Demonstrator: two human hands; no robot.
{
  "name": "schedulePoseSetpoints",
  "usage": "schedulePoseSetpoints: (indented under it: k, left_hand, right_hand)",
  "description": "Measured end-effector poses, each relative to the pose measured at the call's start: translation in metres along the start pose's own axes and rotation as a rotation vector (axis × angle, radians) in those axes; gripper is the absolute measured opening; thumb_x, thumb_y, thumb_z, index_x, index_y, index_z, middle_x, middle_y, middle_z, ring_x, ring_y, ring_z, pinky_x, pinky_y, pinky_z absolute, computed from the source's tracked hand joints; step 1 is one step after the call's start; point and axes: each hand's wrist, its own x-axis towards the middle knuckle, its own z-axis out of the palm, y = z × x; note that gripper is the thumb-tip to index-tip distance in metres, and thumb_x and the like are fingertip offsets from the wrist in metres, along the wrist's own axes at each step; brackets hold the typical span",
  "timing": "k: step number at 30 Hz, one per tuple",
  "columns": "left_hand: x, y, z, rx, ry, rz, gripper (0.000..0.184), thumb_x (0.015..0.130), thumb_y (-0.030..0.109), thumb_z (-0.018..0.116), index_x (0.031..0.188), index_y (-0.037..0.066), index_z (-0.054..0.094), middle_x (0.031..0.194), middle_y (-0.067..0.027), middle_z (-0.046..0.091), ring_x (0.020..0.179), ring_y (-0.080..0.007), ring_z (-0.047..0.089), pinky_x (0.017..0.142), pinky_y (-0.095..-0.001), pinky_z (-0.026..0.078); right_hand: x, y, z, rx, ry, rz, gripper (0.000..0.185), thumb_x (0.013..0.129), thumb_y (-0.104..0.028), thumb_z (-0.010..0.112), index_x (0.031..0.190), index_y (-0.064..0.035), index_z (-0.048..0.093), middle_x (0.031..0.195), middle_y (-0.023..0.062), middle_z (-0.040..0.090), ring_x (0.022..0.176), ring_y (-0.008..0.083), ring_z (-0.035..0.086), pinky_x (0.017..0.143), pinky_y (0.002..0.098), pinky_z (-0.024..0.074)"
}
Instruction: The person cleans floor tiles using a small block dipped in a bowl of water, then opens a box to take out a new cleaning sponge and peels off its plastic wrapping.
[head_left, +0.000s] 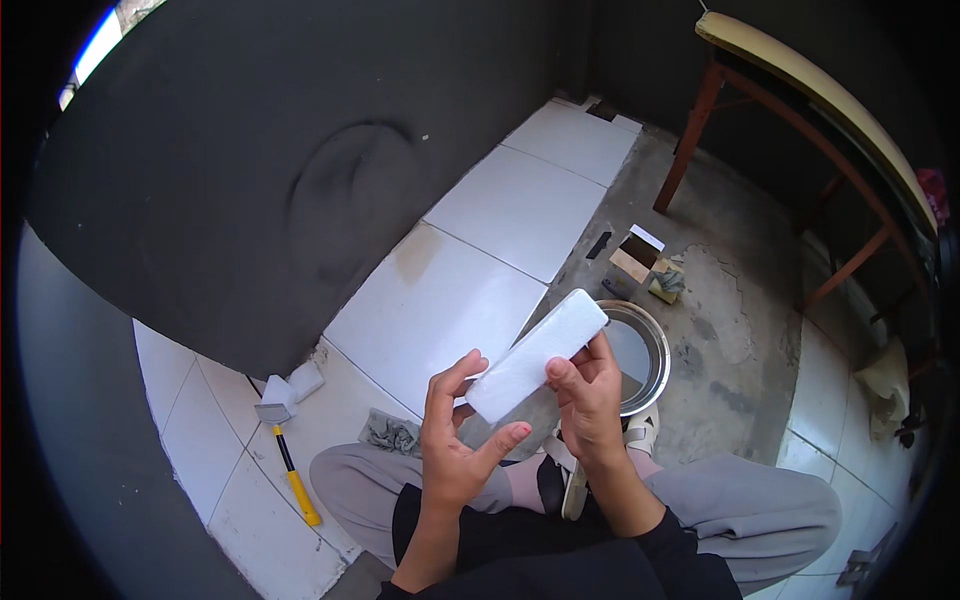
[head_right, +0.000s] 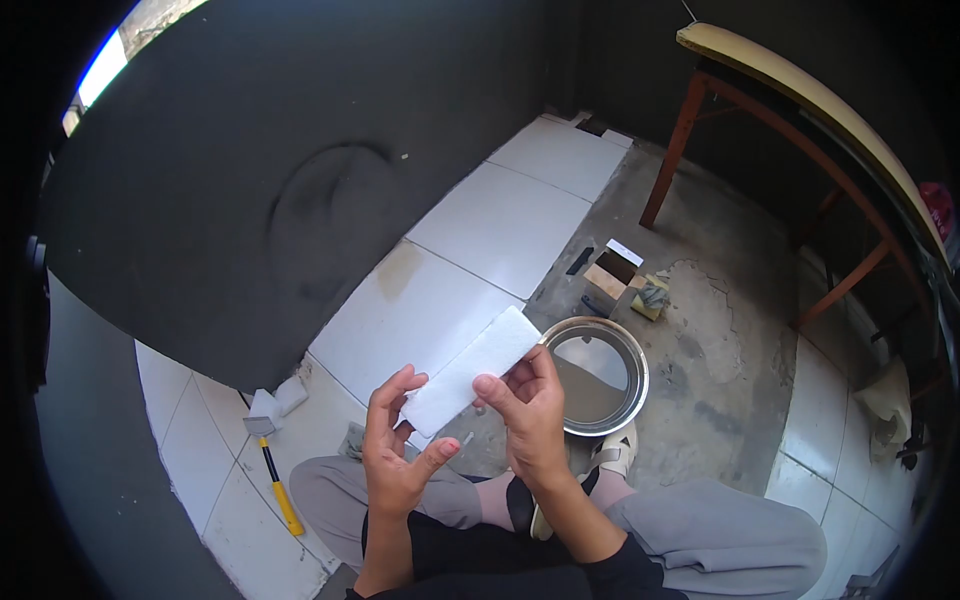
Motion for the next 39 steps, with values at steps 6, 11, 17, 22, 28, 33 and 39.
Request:
schedulePoseSetpoints:
  k: [6,11,17,22,28,33,39]
  left_hand:
    - [-0.009,-0.011,0.005,-0.378,-0.067,-0.331,0.052,0.086,0.023,0.07,0.126,-0.004,0.049,0.109,-0.014,0.062,0.089,-0.0193,0.064,0.078,-0.0312,0.053]
    - [-0.014,-0.005,0.008,-0.614,-0.092,-0.426,0.05,0.09,0.034,0.061,0.122,-0.003,0.051,0.103,-0.0153,0.064,0.081,-0.0183,0.065,0.071,-0.0299,0.053]
    - [-0.021,-0.018,0.005,-0.781,-0.154,-0.515,0.059,0.089,0.043,0.058,0.123,-0.005,0.05,0.1,-0.0171,0.064,0.078,-0.0208,0.065,0.068,-0.0294,0.052]
    - [-0.023,-0.023,0.006,-0.887,-0.168,-0.573,0.067,0.085,0.051,0.06,0.121,-0.005,0.051,0.097,-0.0177,0.064,0.076,-0.0214,0.064,0.065,-0.0289,0.051]
    - [-0.027,-0.03,0.002,-0.995,-0.204,-0.629,0.072,0.082,0.055,0.062,0.119,-0.006,0.051,0.092,-0.0172,0.064,0.076,-0.0214,0.063,0.064,-0.0292,0.051]
    - [-0.029,-0.035,0.001,-0.998,-0.241,-0.628,0.073,0.081,0.053,0.064,0.121,-0.006,0.05,0.093,-0.0171,0.064,0.079,-0.0214,0.063,0.066,-0.0295,0.052]
    - [-0.024,-0.018,0.008,-0.663,-0.077,-0.526,0.062,0.081,0.04,0.067,0.122,-0.004,0.05,0.097,-0.0169,0.064,0.081,-0.0188,0.062,0.067,-0.0295,0.051]
  right_hand:
    - [-0.017,-0.019,0.009,-0.183,-0.129,-0.056,0.032,0.091,-0.009,0.065,0.119,0.0053,0.057,0.099,0.0071,0.06,0.089,0.0127,0.061,0.081,0.025,0.0495]
    - [-0.019,-0.023,0.006,-0.37,-0.111,-0.123,0.019,0.091,-0.006,0.063,0.107,0.0043,0.066,0.094,0.0071,0.061,0.083,0.0109,0.061,0.073,0.0227,0.049]
    - [-0.019,-0.022,0.004,-0.425,-0.104,-0.182,0.014,0.089,-0.002,0.064,0.101,0.0037,0.068,0.088,0.0071,0.062,0.078,0.0107,0.061,0.069,0.0219,0.0487]
    - [-0.018,-0.026,0.005,-0.448,-0.095,-0.196,0.014,0.087,-0.001,0.065,0.1,0.0032,0.069,0.087,0.0069,0.062,0.077,0.0103,0.061,0.067,0.022,0.0485]
    - [-0.008,-0.029,0.005,-0.557,-0.058,-0.362,0.015,0.085,-0.001,0.068,0.099,0.0024,0.069,0.089,0.0075,0.063,0.078,0.0108,0.06,0.069,0.023,0.0487]
    - [0.006,-0.034,0.002,-0.625,-0.062,-0.429,0.02,0.085,-0.004,0.068,0.104,0.0017,0.068,0.097,0.0086,0.063,0.088,0.0122,0.06,0.075,0.0247,0.0501]
    - [0.01,-0.031,0.002,-0.437,-0.191,-0.278,0.036,0.086,-0.011,0.07,0.119,0.0001,0.061,0.11,0.0098,0.059,0.098,0.0157,0.059,0.082,0.0284,0.0515]
